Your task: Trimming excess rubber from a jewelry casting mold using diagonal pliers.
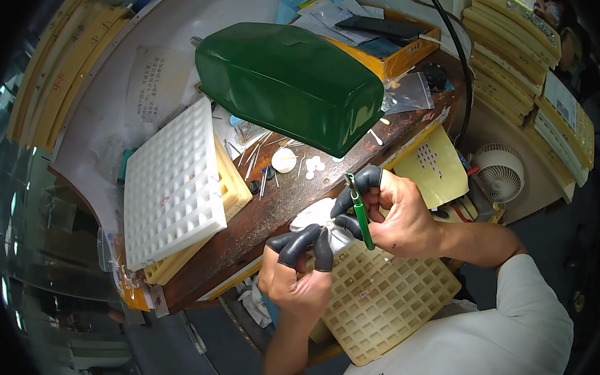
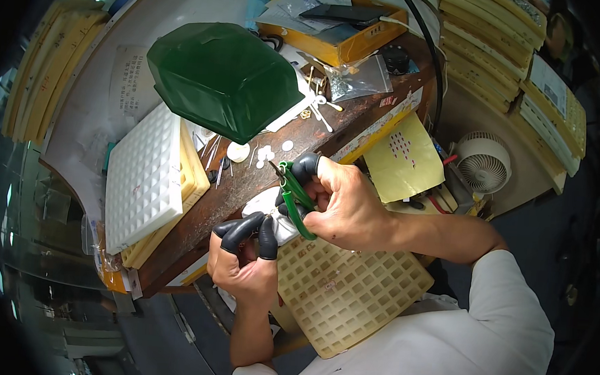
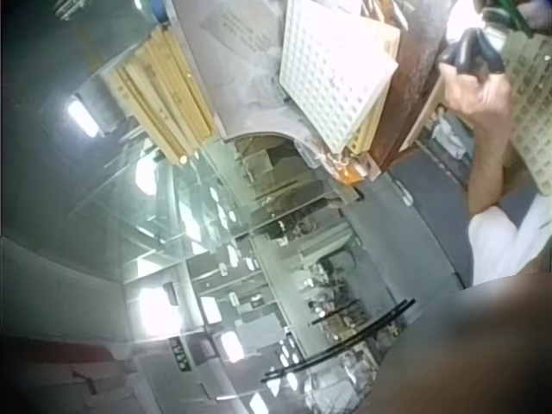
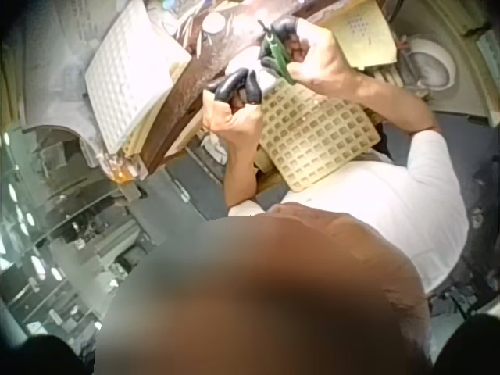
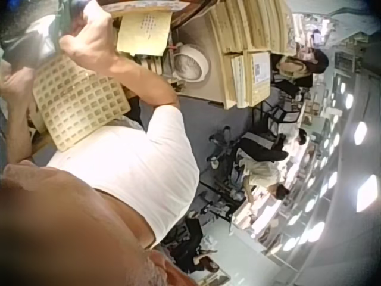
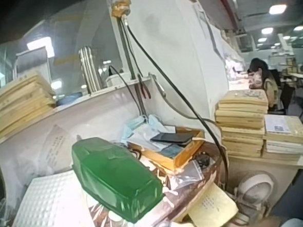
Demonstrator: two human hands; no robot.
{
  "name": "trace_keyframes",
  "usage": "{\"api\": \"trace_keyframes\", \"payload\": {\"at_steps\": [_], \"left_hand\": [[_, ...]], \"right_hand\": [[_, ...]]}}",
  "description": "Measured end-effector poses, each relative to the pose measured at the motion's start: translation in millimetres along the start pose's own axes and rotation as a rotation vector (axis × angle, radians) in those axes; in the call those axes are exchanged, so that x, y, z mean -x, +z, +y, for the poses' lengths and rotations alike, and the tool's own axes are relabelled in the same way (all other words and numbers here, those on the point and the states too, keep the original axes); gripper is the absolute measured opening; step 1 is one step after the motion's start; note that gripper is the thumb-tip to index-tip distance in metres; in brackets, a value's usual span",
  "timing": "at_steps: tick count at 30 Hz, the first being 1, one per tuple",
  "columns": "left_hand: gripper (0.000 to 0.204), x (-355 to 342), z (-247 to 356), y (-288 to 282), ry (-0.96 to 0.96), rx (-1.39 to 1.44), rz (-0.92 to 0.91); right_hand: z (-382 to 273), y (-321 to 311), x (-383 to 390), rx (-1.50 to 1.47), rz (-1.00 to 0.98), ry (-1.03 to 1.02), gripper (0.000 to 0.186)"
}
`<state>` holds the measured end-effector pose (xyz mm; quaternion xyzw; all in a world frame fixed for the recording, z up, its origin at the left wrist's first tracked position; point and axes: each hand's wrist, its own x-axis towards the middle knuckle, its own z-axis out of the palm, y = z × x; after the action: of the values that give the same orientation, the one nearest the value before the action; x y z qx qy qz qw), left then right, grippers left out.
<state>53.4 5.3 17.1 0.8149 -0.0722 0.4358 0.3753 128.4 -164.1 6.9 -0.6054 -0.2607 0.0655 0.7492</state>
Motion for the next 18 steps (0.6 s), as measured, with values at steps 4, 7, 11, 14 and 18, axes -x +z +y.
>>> {"api": "trace_keyframes", "payload": {"at_steps": [4, 7, 11, 14, 18], "left_hand": [[0.023, -0.3, 0.6, -1.0, -0.004, -0.004, -0.002], [0.024, -0.6, 1.7, -2.8, -0.043, 0.024, -0.032], [0.018, 0.4, 4.7, -7.9, -0.127, 0.044, -0.084], [0.021, 0.2, 4.1, -9.6, -0.122, 0.062, -0.102], [0.028, 0.7, 0.8, -8.6, -0.174, 0.131, -0.081]], "right_hand": [[-8.7, 0.7, 0.2, -0.021, -0.009, 0.037, 0.028], [-5.1, -0.6, 0.3, -0.005, -0.001, 0.031, 0.030], [-1.1, -2.2, 0.1, 0.021, 0.008, 0.045, 0.033], [-5.8, 0.0, -1.3, -0.009, 0.019, 0.053, 0.035], [-8.5, -0.3, -1.2, -0.017, 0.025, 0.034, 0.037]]}}
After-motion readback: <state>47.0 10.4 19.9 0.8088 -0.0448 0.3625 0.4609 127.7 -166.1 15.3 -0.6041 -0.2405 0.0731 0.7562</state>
